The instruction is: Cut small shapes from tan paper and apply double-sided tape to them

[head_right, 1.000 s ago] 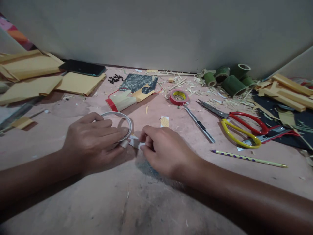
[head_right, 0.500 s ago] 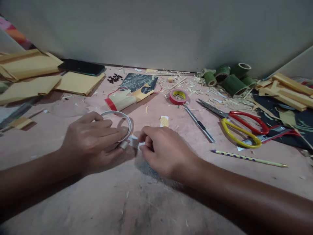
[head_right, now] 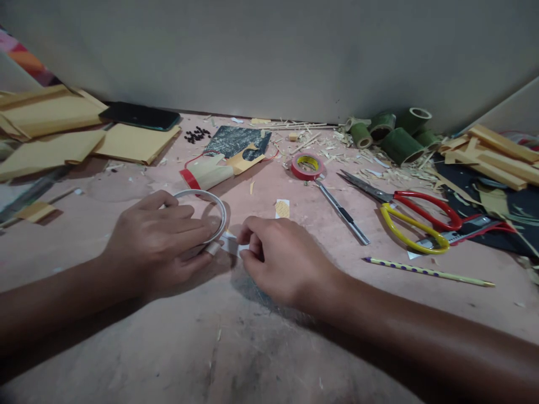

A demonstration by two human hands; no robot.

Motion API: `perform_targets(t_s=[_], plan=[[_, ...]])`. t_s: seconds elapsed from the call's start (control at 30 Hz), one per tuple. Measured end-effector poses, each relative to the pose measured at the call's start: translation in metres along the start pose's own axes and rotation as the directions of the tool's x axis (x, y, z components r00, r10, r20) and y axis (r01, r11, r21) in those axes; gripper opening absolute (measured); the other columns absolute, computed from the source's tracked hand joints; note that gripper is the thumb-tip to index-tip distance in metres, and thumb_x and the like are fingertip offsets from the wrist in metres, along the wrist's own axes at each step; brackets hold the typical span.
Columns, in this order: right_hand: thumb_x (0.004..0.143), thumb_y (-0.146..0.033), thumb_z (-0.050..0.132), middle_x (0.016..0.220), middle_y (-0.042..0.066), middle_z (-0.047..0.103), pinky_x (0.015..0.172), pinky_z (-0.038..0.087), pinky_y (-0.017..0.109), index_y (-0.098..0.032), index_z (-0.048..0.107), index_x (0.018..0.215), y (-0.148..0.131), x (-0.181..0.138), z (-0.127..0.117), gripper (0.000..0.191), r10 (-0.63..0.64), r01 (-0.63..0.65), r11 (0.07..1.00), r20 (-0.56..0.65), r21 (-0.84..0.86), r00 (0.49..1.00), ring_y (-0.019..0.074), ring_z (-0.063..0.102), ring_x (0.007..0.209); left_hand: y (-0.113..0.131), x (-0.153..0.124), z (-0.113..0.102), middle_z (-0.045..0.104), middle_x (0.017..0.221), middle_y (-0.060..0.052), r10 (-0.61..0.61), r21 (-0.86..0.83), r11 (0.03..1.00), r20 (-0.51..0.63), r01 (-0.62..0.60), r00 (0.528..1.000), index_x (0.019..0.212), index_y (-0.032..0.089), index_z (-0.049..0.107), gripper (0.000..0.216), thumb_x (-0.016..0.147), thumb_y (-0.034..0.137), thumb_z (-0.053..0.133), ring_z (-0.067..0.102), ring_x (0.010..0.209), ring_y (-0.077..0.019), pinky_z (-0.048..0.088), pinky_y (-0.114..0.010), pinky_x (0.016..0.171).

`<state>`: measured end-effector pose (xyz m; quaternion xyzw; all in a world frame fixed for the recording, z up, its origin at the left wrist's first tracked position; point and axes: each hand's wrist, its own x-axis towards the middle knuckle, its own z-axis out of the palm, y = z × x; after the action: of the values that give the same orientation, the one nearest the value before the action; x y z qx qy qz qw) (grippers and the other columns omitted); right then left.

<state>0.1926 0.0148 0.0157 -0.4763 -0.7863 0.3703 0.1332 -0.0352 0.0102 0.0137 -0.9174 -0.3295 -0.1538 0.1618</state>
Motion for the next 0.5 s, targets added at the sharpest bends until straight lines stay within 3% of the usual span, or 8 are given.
perform_targets(t_s=[0.33, 0.5], plan=[[0.084, -0.011, 0.061, 0.069, -0.005, 0.065, 0.055, 0.034, 0.026, -0.022, 0.068, 0.093, 0.0014, 0.0009, 0.0002, 0.015, 0.010, -0.009, 1.000, 0.014, -0.022, 1.000, 0.0096, 0.052, 0.054, -0.0007, 0.0000, -0.0013, 0.067, 0.065, 0.000, 0.014, 0.016, 1.000, 0.009, -0.014, 1.000, 0.076, 0.019, 0.069, 0.012, 0.087, 0.023, 0.064, 0.057, 0.061, -0.0191, 0.034, -0.041, 0.064], [0.085, -0.013, 0.063, 0.062, -0.007, 0.056, 0.054, 0.030, 0.027, -0.023, 0.063, 0.094, 0.0017, -0.0023, 0.0005, 0.013, -0.013, 0.013, 0.995, -0.007, -0.094, 1.000, 0.0121, 0.049, 0.055, -0.0010, -0.0002, 0.0000, 0.068, 0.066, 0.000, 0.004, 0.004, 1.000, 0.014, -0.004, 1.000, 0.077, 0.019, 0.070, 0.010, 0.085, 0.024, 0.066, 0.056, 0.060, -0.0193, 0.034, -0.041, 0.065]])
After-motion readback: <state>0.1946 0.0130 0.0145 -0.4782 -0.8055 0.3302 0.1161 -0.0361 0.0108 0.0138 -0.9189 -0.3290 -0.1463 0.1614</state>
